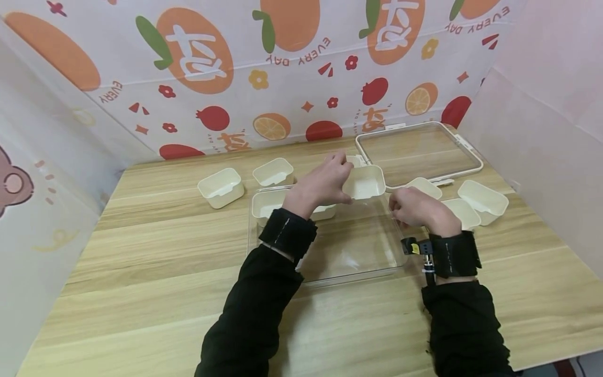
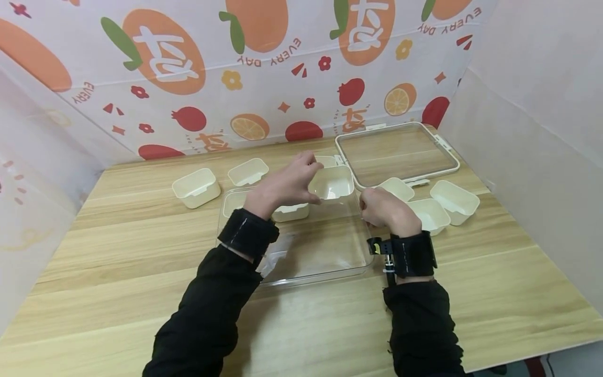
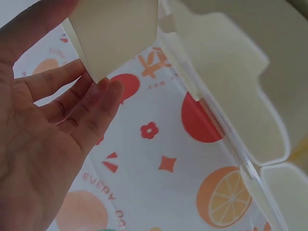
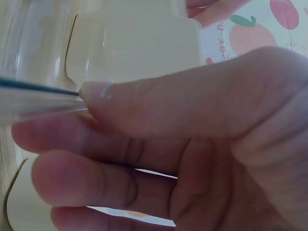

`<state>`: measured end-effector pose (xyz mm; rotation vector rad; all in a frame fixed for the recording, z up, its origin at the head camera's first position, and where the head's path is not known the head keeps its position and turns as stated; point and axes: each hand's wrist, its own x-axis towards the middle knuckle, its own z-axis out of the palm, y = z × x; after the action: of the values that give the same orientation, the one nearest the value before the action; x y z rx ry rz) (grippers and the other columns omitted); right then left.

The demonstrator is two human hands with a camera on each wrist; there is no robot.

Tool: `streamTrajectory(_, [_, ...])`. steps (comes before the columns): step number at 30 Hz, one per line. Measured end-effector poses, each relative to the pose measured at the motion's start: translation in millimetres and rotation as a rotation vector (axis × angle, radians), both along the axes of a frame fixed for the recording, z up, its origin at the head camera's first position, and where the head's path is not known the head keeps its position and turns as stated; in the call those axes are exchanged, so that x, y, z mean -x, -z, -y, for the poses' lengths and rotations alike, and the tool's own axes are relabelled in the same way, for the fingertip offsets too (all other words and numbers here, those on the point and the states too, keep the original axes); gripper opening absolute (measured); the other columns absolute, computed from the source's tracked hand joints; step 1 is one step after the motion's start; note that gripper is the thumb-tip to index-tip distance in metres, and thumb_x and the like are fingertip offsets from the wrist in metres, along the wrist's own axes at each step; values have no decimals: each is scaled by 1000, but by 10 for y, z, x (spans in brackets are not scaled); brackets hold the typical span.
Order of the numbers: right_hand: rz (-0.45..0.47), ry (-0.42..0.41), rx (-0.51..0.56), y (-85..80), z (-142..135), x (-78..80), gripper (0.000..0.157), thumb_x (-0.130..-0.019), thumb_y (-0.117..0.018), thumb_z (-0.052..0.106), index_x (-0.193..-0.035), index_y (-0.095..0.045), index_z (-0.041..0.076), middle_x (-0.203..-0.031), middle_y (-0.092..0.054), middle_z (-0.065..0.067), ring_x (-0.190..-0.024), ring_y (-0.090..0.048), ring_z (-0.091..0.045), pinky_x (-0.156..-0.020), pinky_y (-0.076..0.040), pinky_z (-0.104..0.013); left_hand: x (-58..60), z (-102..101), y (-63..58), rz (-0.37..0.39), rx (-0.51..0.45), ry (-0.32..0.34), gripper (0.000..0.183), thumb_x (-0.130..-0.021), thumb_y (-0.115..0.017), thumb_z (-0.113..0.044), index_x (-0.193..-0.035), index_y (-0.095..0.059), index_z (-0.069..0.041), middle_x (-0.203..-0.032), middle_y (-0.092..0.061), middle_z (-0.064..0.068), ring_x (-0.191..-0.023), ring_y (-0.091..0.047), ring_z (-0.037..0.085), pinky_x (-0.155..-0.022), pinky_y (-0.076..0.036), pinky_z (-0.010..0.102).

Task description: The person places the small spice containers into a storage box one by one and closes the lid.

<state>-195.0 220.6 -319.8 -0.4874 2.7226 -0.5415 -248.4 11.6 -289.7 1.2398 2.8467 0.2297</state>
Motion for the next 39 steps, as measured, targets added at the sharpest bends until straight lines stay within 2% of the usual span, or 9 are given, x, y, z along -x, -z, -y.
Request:
streamTrajectory(9, [8, 4, 5, -8, -5, -4, 8, -85, -53, 2, -84, -59, -3, -61, -57, -4, -55, -52, -14, -58, -44, -35, 80, -17, 217, 44, 82, -49, 48, -72, -72, -39, -98, -55, -2, -108, -41, 12, -97, -36, 24, -84, -40, 33])
streamTrajectory(15, [3, -7, 25, 29, -2, -3, 8, -84, -52, 0, -84, -59, -4, -61, -58, -5, -55, -53, -15, -58, -44, -34, 103, -30, 310, 69, 122, -91, 44, -72, -71, -40, -94, -56, -5, -107, -41, 11, -95, -37, 23, -81, -42, 34])
streamTrajectory(20, [10, -16, 32, 47, -1, 13, 9, -84, -52, 0, -87, -59, -5, -64, -58, -7, -55, -53, -15, -57, -45, -34, 100, -43, 340, 64, 177, -128, 43, -73, -70, -42, -94, -55, -7, -108, -42, 10, -96, -36, 23, -81, -42, 37])
streamTrajectory(29, [12, -14, 42, 62, -9, 11, 8, -83, -52, 0, -85, -59, -5, -64, -58, -8, -55, -55, -18, -56, -46, -34, 79, -66, 350, 45, 187, -151, 41, -73, -71, -41, -95, -58, -8, -111, -39, 11, -102, -33, 26, -85, -39, 42])
streamTrajectory(39, [-2, -20, 26, 58, -12, 4, 8, -83, -52, 0, -84, -59, -4, -62, -57, -6, -52, -53, -14, -55, -45, -34, 78, -74, 371, 14, 191, -174, 43, -73, -71, -43, -97, -58, -9, -112, -41, 10, -104, -35, 27, -86, -38, 49])
